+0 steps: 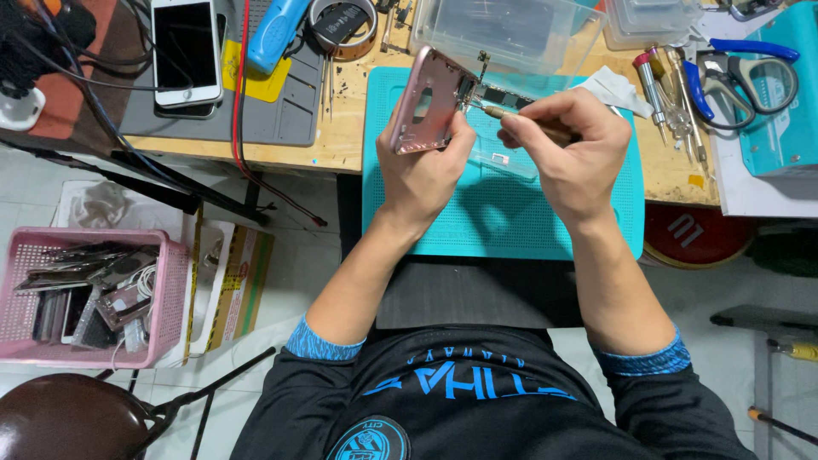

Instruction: The person holds a disassembled pink smartphone chassis and uses a handheld pry tool to work around its edges, prying components and pressing parts into the frame. They rotate the chassis repeatedly to reach different sides while small parts and another phone sit on the workbench.

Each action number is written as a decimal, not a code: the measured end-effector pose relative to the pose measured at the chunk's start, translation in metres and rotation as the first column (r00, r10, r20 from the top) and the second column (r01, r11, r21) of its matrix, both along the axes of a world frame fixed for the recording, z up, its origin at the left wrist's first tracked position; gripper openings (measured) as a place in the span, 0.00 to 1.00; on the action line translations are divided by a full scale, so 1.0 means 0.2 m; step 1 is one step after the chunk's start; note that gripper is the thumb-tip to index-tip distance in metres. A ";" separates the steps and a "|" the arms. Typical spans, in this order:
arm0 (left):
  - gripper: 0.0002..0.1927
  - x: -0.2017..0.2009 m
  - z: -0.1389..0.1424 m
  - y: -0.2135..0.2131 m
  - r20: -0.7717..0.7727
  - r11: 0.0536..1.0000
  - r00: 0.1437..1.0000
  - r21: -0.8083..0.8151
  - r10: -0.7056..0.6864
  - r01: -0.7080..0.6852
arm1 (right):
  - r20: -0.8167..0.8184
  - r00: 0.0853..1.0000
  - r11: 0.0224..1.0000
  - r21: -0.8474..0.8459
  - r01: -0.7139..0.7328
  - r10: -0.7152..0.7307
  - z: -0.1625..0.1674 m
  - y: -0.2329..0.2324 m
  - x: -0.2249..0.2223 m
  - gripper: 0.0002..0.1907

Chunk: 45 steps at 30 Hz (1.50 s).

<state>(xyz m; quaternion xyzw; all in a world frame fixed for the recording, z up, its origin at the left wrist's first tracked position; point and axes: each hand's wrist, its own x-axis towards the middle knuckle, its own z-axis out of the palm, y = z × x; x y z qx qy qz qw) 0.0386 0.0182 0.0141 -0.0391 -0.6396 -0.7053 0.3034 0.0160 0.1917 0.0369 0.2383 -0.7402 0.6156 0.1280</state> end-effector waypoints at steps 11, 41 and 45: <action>0.12 -0.02 -0.02 -0.02 -0.103 0.945 0.989 -0.300 0.104 -0.130 | 0.026 0.997 0.996 -0.050 -0.069 0.070 0.01 -0.01 -0.02 0.07; 0.05 -0.03 0.08 0.01 -0.155 0.927 0.986 -0.359 0.057 -0.110 | 0.009 1.000 1.000 0.007 -0.026 0.025 0.07 0.04 -0.03 0.12; 0.07 -0.03 0.07 0.03 -0.154 0.915 0.986 -0.383 0.069 -0.124 | 0.017 1.000 1.000 -0.025 -0.012 0.012 0.07 0.05 -0.05 0.08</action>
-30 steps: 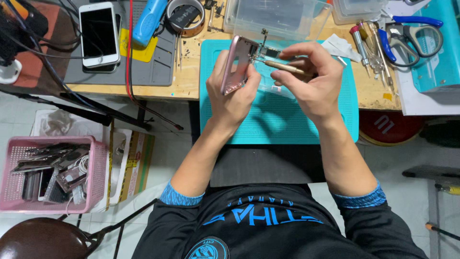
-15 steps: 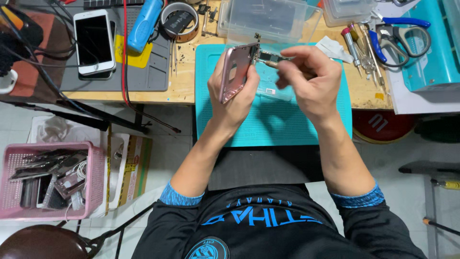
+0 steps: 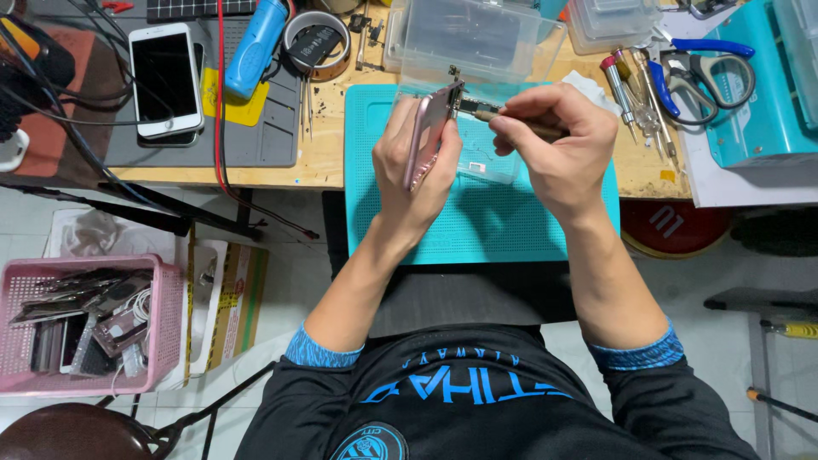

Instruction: The person holds a disassembled pink smartphone chassis and uses a handheld pry tool to work around its edges, prying components and pressing parts into the frame. They rotate the chassis repeatedly to reach different sides while small parts and another phone sit on the workbench.

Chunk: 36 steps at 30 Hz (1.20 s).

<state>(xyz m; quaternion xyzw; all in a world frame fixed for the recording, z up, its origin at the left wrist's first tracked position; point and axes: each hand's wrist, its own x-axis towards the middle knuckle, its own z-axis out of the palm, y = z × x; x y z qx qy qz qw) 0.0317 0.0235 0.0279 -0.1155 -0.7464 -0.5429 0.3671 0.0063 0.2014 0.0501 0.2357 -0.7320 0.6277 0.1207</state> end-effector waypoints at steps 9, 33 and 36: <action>0.06 -0.01 -0.03 0.02 -0.023 0.997 0.999 0.067 -0.023 0.024 | -0.122 0.992 0.991 0.127 0.038 -0.022 0.04 0.02 0.00 0.08; 0.09 -0.13 -0.20 -0.10 0.029 0.435 0.820 0.858 -0.572 0.273 | -0.370 0.929 0.924 0.363 0.120 0.025 0.12 -0.05 0.12 0.09; 0.09 -0.12 -0.19 -0.11 -0.001 0.424 0.795 0.846 -0.606 0.324 | -0.355 0.935 0.927 0.359 0.106 0.030 0.12 -0.06 0.12 0.09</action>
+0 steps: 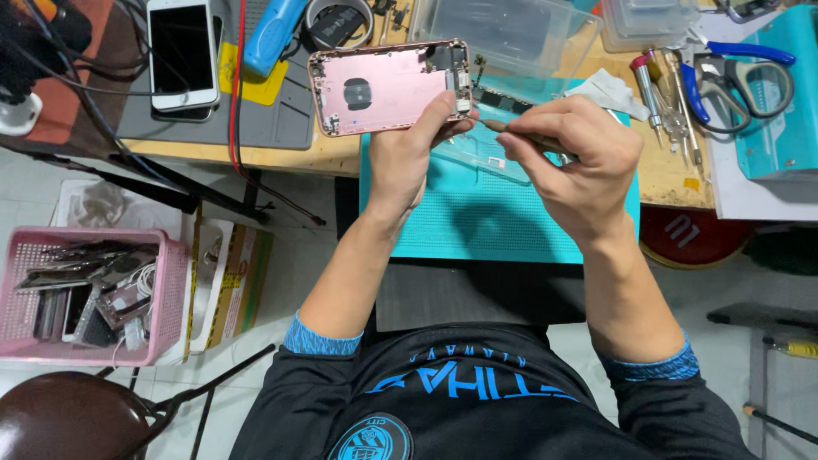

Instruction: The person holds a disassembled pink smartphone chassis and uses a handheld pry tool to work around its edges, prying components and pressing parts into the frame. They rotate the chassis repeatedly to reach different sides while small parts and another phone sit on the workbench.

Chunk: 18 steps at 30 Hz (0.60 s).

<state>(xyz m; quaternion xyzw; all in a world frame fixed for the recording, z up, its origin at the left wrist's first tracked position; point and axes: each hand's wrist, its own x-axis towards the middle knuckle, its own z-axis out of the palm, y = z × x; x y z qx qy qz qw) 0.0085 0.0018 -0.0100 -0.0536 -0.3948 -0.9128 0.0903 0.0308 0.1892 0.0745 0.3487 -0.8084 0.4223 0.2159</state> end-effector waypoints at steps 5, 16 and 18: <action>0.08 0.00 0.01 0.02 -0.047 0.997 0.998 -0.061 0.042 -0.045 | 0.006 1.000 1.000 -0.001 -0.024 0.024 -0.01 0.01 0.00 0.08; 0.08 0.02 0.02 0.01 -0.066 0.983 0.994 -0.156 0.091 -0.100 | 0.026 0.998 0.998 -0.017 -0.060 0.060 -0.03 0.00 -0.02 0.08; 0.08 0.01 0.02 0.01 -0.083 0.979 0.992 -0.174 0.094 -0.107 | 0.014 0.999 0.999 -0.007 -0.051 0.051 -0.03 0.00 -0.02 0.08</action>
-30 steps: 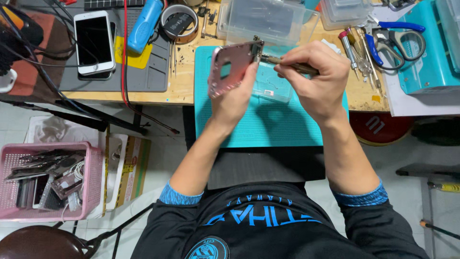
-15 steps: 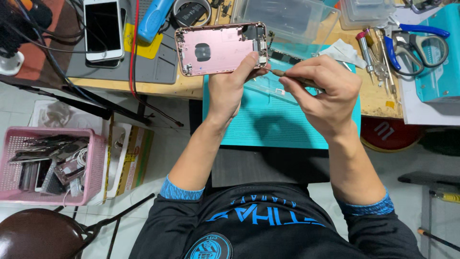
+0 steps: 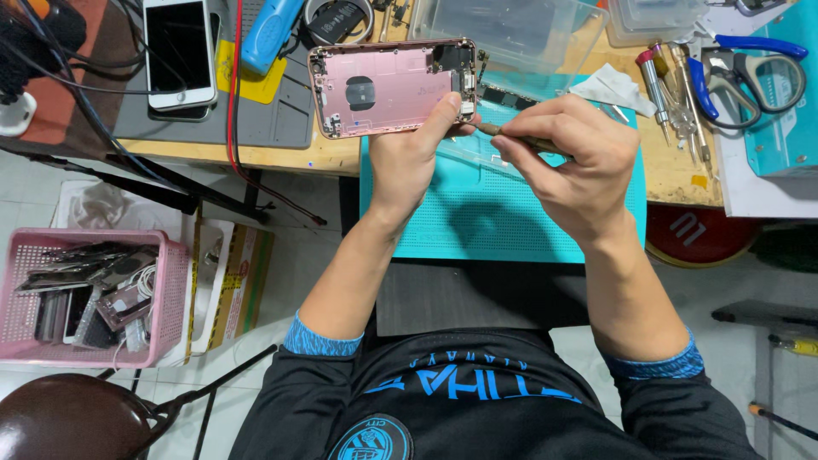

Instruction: The person holds a disassembled pink smartphone chassis and uses a handheld pry tool to work around its edges, prying components and pressing parts into the frame. They rotate the chassis repeatedly to reach different sides while small parts and another phone sit on the workbench.

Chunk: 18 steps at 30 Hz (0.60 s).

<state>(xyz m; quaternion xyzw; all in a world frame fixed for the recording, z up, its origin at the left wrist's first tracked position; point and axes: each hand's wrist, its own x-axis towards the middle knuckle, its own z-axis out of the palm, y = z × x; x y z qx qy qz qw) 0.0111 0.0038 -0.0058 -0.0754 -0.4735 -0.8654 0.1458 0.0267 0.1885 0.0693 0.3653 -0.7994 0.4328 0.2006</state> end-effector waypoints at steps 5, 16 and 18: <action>0.08 0.01 0.00 0.01 0.000 1.000 1.000 0.014 0.021 -0.021 | -0.013 1.000 1.000 0.020 0.004 -0.004 0.01 -0.01 0.00 0.08; 0.08 0.01 0.00 0.01 0.008 0.999 0.999 0.006 0.034 -0.034 | -0.009 1.000 0.999 0.029 0.013 -0.013 0.02 -0.01 0.00 0.07; 0.08 0.01 0.00 0.01 0.004 0.999 0.999 -0.005 0.037 -0.037 | -0.017 1.000 0.999 0.035 0.016 -0.016 0.02 -0.01 0.00 0.07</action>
